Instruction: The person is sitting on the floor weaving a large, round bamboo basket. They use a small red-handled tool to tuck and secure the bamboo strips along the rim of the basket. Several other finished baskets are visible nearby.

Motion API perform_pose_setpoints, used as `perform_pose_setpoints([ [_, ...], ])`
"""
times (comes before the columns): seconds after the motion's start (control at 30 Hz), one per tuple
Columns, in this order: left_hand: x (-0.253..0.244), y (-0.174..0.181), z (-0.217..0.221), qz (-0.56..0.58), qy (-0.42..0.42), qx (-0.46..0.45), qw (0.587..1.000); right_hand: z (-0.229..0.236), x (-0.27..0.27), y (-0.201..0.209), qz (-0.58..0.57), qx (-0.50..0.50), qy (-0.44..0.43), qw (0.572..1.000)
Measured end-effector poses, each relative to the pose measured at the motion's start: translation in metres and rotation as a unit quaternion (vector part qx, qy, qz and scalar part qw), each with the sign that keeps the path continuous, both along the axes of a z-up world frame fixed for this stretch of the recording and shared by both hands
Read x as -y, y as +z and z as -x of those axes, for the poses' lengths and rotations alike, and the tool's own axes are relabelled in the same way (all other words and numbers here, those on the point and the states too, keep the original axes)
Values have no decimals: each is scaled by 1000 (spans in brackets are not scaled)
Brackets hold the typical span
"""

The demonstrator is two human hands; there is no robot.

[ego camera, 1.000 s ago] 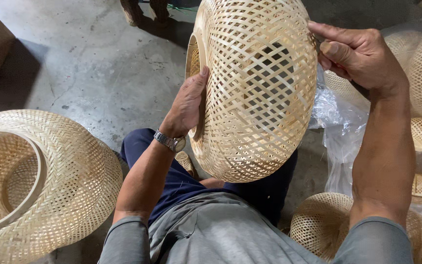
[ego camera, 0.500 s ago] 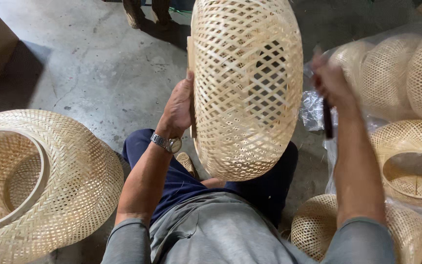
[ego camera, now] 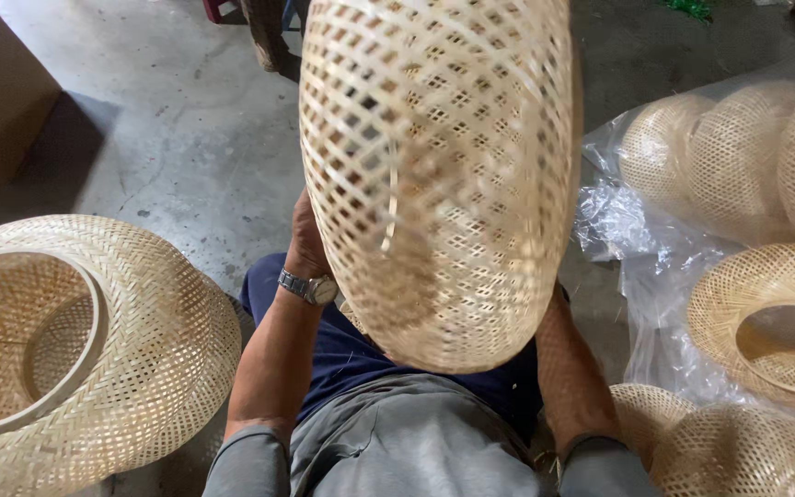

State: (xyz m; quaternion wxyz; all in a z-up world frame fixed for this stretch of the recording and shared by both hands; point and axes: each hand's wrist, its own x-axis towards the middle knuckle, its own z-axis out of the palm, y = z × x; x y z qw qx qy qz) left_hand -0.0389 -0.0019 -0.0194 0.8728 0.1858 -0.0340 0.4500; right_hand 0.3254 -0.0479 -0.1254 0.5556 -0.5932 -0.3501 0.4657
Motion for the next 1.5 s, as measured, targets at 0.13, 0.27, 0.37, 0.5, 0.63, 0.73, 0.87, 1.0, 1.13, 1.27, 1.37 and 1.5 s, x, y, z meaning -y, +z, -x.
perform_pose_setpoints([
  [0.13,19,31,14,-167,27,-36,985,0,10,-11,11,12,11,1000],
  [0.27,44,76,53,-290,210,-281,891,-31,20,7,23,37,18,999],
  [0.37,81,69,88,-273,207,-122,932,-62,38,31,62,67,10,996],
  [0.5,92,-23,90,-125,254,-210,936,-62,44,98,88,126,-90,984],
  [0.63,57,-119,93,-141,348,-339,863,-34,78,159,8,201,-43,979],
  [0.73,59,-133,106,-112,296,-266,910,-22,114,182,-17,357,-38,933],
  [0.87,56,-115,91,-29,275,-188,943,-6,142,184,-36,522,-58,850],
  [1.0,46,-129,88,-23,209,-155,965,2,159,165,-33,547,-90,831],
  [1.13,30,-179,99,-290,377,-446,758,-4,168,145,-93,568,-78,814],
  [1.27,19,-205,111,-371,367,-509,685,-13,169,129,-68,582,-88,805],
  [1.37,12,-199,111,-308,308,-404,804,-13,168,123,-88,573,-83,811],
  [1.5,16,-183,110,-200,259,-359,874,-13,164,120,-53,550,-97,828],
])
